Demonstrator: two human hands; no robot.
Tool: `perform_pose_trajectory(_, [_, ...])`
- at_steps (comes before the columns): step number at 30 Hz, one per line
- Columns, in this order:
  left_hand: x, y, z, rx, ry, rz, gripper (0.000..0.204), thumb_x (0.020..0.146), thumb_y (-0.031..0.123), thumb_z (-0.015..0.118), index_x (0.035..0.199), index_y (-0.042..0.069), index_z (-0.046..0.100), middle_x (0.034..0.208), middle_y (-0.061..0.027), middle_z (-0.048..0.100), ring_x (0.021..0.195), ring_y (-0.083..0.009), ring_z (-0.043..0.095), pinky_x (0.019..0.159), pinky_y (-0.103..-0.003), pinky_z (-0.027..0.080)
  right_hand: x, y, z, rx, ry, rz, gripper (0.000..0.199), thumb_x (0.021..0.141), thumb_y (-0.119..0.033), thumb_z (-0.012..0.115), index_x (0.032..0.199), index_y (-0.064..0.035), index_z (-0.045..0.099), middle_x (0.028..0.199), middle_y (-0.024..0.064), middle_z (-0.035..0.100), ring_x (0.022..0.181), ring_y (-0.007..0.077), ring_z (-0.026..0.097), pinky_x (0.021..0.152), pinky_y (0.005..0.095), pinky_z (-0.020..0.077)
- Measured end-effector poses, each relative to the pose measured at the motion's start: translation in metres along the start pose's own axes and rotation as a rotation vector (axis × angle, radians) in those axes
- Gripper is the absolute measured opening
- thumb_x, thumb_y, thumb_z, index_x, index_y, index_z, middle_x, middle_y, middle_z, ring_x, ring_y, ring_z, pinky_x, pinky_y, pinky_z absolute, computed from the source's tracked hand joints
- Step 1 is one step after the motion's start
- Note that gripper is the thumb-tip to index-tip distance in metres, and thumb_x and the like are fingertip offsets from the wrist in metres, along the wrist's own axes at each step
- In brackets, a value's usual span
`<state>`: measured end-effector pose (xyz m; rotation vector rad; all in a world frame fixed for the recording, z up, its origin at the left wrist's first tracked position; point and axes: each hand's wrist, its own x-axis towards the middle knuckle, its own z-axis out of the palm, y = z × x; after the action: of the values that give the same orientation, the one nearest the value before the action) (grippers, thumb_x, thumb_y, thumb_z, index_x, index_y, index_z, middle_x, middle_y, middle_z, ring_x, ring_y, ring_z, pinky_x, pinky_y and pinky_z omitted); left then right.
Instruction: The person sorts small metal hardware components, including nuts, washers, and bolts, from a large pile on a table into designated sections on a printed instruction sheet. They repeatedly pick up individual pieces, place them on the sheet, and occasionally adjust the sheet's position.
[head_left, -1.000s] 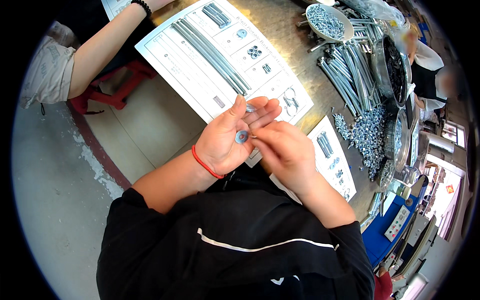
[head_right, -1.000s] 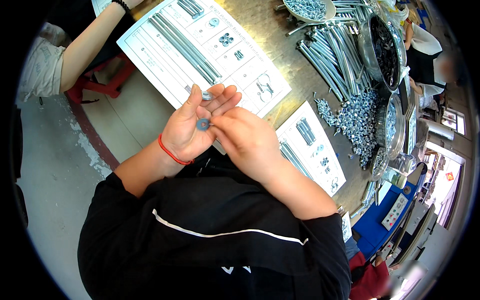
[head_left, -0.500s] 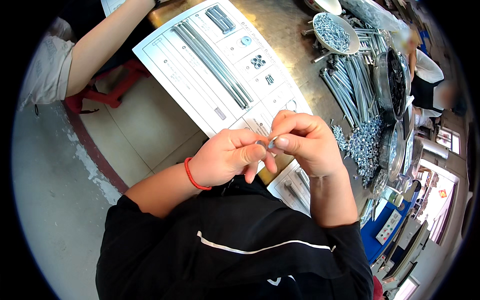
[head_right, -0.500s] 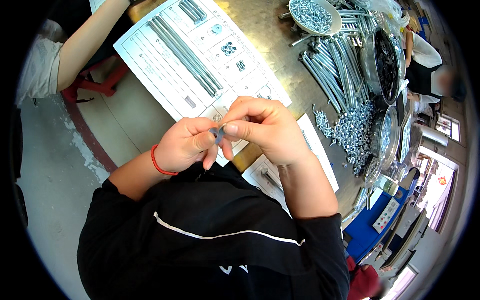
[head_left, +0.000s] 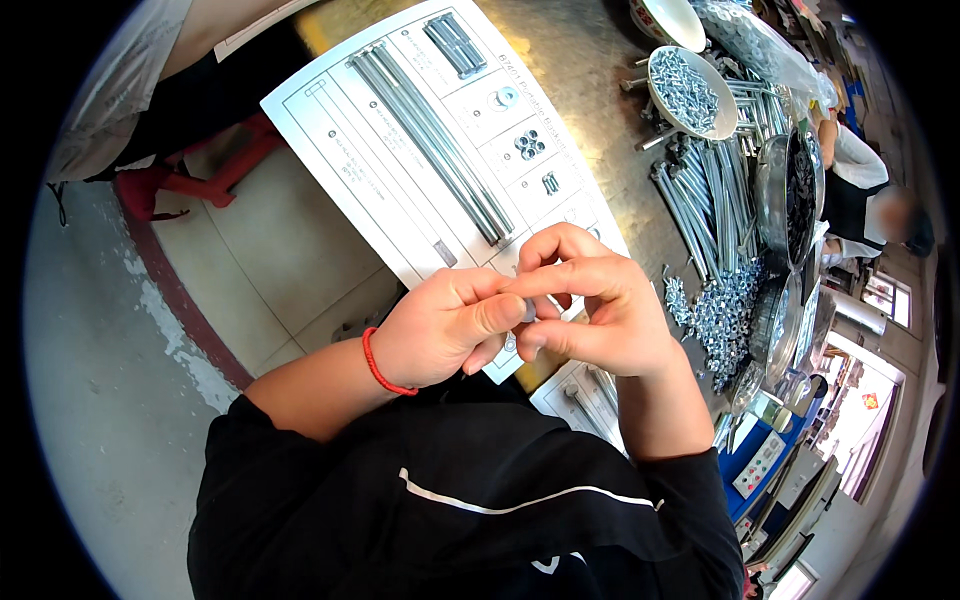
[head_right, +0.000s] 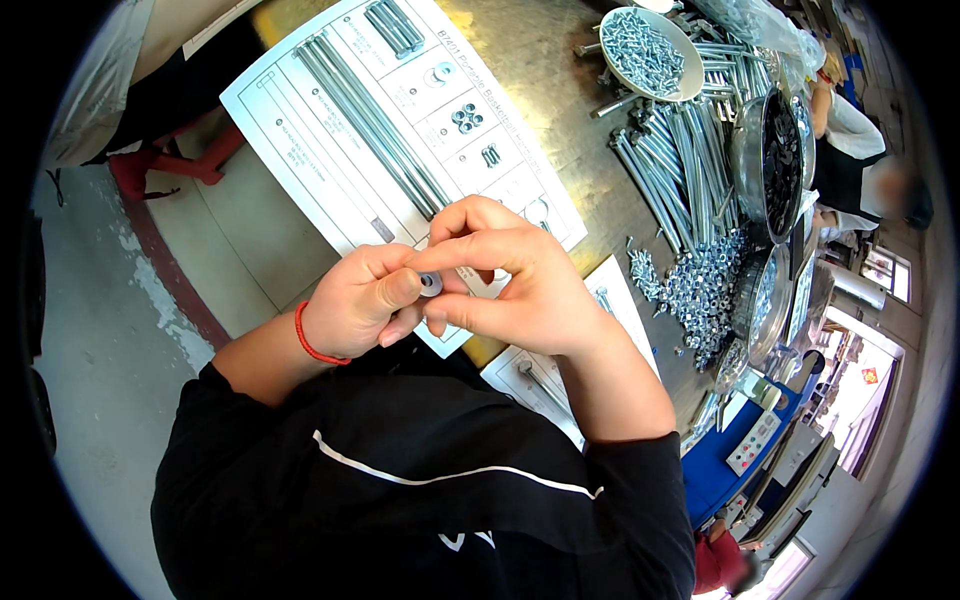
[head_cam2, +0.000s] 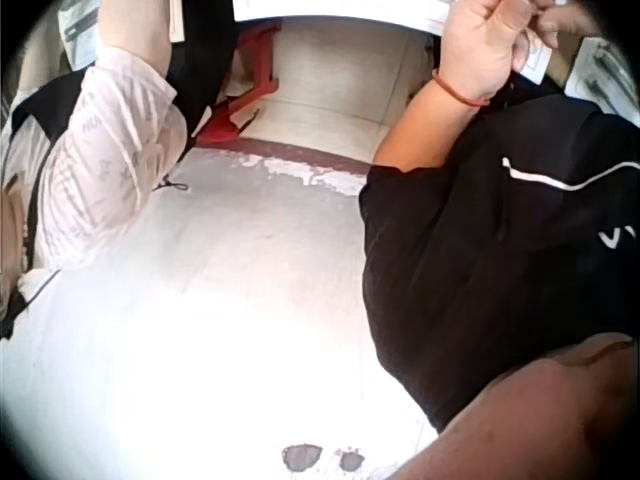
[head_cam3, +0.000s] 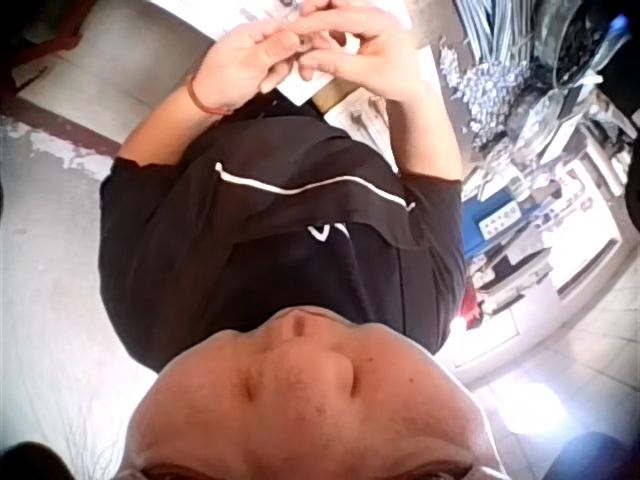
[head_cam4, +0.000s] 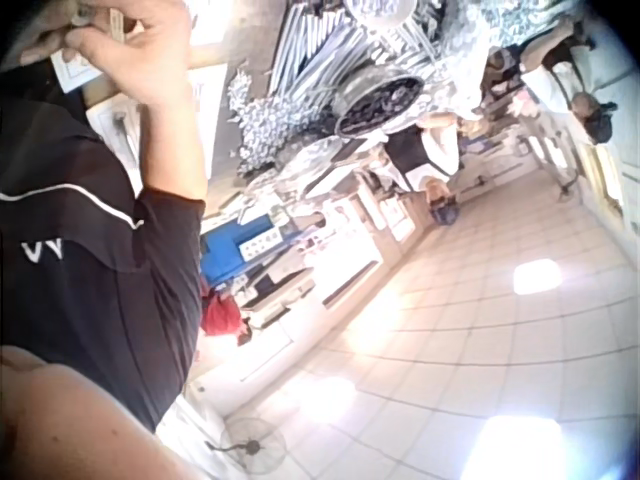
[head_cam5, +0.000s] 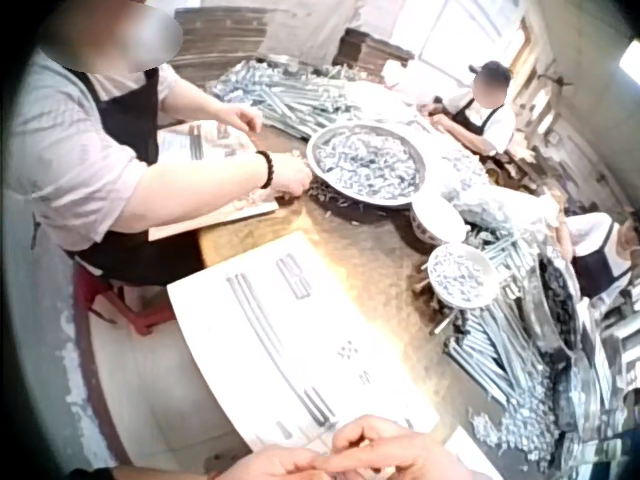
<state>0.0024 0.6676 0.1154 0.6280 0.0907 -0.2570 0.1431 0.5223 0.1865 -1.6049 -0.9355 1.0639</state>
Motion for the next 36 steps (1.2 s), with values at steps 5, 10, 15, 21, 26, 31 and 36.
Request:
perform_pose_trajectory(5, [0.003, 0.006, -0.007, 0.079, -0.024, 0.029, 0.041, 0.102, 0.037, 0.054, 0.108, -0.002, 0.066, 0.086, -0.0063, 0.068, 0.053, -0.0038, 0.048, 0.049, -0.017, 0.039, 0.026, -0.006, -0.014, -0.182, -0.149, -0.004, 0.028, 0.072, -0.002, 0.074, 0.099, -0.0104, 0.076, 0.095, 0.0031, 0.059, 0.081, 0.0102, 0.056, 0.064, 0.0238, 0.0414])
perform_pose_trajectory(10, [0.004, 0.006, -0.014, 0.058, 0.123, 0.062, 0.047, 0.1, 0.042, 0.055, 0.112, -0.003, 0.065, 0.085, -0.0074, 0.068, 0.05, -0.0031, 0.043, 0.047, -0.016, 0.037, 0.072, 0.001, -0.018, -0.342, -0.076, -0.197, 0.019, 0.069, -0.005, 0.074, 0.088, -0.0073, 0.072, 0.088, 0.0006, 0.063, 0.072, 0.0097, 0.052, 0.061, 0.0225, 0.0408])
perform_pose_trajectory(15, [-0.009, 0.007, -0.016, 0.123, 0.084, -0.032, 0.055, 0.099, 0.044, 0.055, 0.124, -0.005, 0.061, 0.081, -0.0076, 0.066, 0.045, -0.002, 0.04, 0.045, -0.016, 0.034, 0.135, 0.051, -0.043, -0.738, 0.283, -0.155, 0.024, 0.072, -0.011, 0.074, 0.095, -0.0056, 0.072, 0.087, 0.0027, 0.061, 0.073, 0.0136, 0.055, 0.067, 0.0272, 0.0464])
perform_pose_trajectory(21, [-0.015, 0.004, -0.017, 0.037, 0.072, -0.056, 0.037, 0.098, 0.022, 0.057, 0.125, -0.004, 0.061, 0.081, -0.0041, 0.065, 0.049, -0.0024, 0.041, 0.046, -0.017, 0.032, 0.135, 0.056, -0.053, -0.86, 0.279, -0.113, 0.034, 0.07, -0.019, 0.073, 0.102, -0.0111, 0.071, 0.093, 0.0054, 0.066, 0.088, 0.0232, 0.066, 0.077, 0.0362, 0.0535])
perform_pose_trajectory(26, [-0.018, -0.008, -0.016, 0.082, 0.124, 0.089, 0.045, 0.097, 0.027, 0.054, 0.123, -0.01, 0.056, 0.078, -0.0077, 0.062, 0.05, -0.0027, 0.039, 0.054, -0.017, 0.035, 0.042, 0.02, -0.097, -0.639, 0.415, -0.288, 0.035, 0.074, -0.011, 0.077, 0.107, -0.0069, 0.065, 0.086, 0.0049, 0.057, 0.067, 0.0158, 0.051, 0.06, 0.0287, 0.0457])
perform_pose_trajectory(31, [-0.004, -0.02, 0.008, 0.035, 0.077, -0.027, 0.047, 0.103, 0.038, 0.046, 0.118, -0.006, 0.055, 0.077, -0.0072, 0.058, 0.049, -0.0035, 0.034, 0.046, -0.017, 0.029, -0.16, 0.016, -0.123, -0.851, 0.861, 0.2, 0.011, 0.079, -0.008, 0.077, 0.088, -0.0025, 0.071, 0.077, 0.0, 0.064, 0.068, 0.0076, 0.057, 0.061, 0.0243, 0.0453])
perform_pose_trajectory(36, [0.015, -0.033, 0.039, 0.112, -0.019, -0.166, 0.038, 0.103, 0.028, 0.045, 0.117, -0.005, 0.056, 0.077, -0.0079, 0.057, 0.048, -0.0046, 0.033, 0.047, -0.018, 0.029, -0.286, 0.071, -0.06, -0.696, 0.883, 0.604, 0.014, 0.077, -0.01, 0.076, 0.089, -0.0033, 0.072, 0.083, 0.0084, 0.065, 0.072, 0.0187, 0.063, 0.064, 0.0317, 0.0504])
